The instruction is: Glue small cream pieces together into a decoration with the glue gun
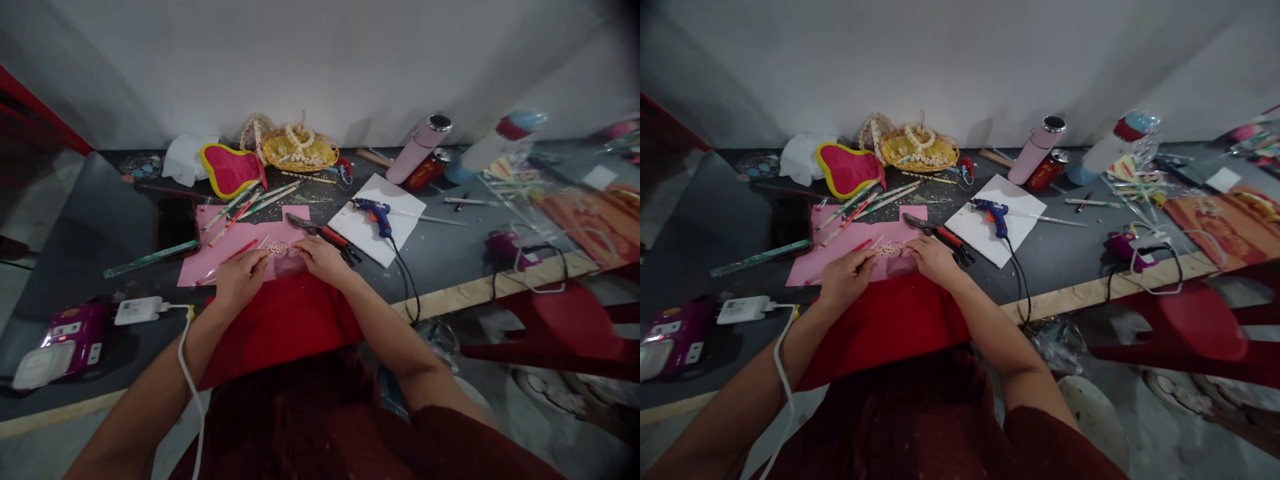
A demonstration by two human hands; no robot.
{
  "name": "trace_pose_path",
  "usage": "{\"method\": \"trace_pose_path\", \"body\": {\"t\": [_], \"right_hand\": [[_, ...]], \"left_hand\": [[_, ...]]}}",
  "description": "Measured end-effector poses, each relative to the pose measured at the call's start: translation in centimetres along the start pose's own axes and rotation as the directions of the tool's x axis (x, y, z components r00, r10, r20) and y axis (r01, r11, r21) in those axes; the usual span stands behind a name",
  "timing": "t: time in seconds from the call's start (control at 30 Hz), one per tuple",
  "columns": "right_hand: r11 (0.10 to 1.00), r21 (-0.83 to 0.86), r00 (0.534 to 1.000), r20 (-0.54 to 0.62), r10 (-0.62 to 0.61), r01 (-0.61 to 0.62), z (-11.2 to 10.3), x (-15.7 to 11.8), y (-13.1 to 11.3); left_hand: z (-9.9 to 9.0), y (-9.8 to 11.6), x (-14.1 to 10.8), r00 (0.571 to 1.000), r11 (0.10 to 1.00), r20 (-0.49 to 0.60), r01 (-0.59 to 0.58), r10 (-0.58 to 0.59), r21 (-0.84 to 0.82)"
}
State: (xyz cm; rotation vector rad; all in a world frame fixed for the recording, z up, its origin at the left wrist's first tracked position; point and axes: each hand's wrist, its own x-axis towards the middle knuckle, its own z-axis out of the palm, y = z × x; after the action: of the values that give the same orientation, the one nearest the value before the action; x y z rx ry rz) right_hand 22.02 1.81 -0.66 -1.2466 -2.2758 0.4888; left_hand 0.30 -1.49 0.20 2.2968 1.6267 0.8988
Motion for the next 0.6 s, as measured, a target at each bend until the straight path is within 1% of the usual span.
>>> {"method": "trace_pose_path", "body": {"t": [0.2, 0.33, 0.5, 0.6], "right_hand": [[0.999, -0.006, 0.999, -0.009, 0.041, -0.041, -0.1, 0.0, -0.1], [0.999, -0.017, 1.0, -0.003, 0.029, -0.029, 0.2, -0.1, 0.0], [0.994, -0.113, 0.999, 0.037, 0.017, -0.013, 0.5, -0.2, -0.6], [0.98, -0.196, 0.997, 0.07, 0.03, -0.016, 0.6, -0.2, -1.3]], "left_hand": [[0.0, -0.1, 0.0, 1.0, 1.0, -0.014, -0.001, 0.001, -0.026], [0.0, -0.2, 0.0, 1.0, 0.999, -0.031, -0.004, 0.003, -0.045], [0.0, -0.2, 0.0, 0.999, 0.999, -0.042, -0.018, 0.016, -0.042], [0.0, -0.2, 0.1, 0.999, 0.999, -0.036, -0.001, -0.001, -0.042]]}}
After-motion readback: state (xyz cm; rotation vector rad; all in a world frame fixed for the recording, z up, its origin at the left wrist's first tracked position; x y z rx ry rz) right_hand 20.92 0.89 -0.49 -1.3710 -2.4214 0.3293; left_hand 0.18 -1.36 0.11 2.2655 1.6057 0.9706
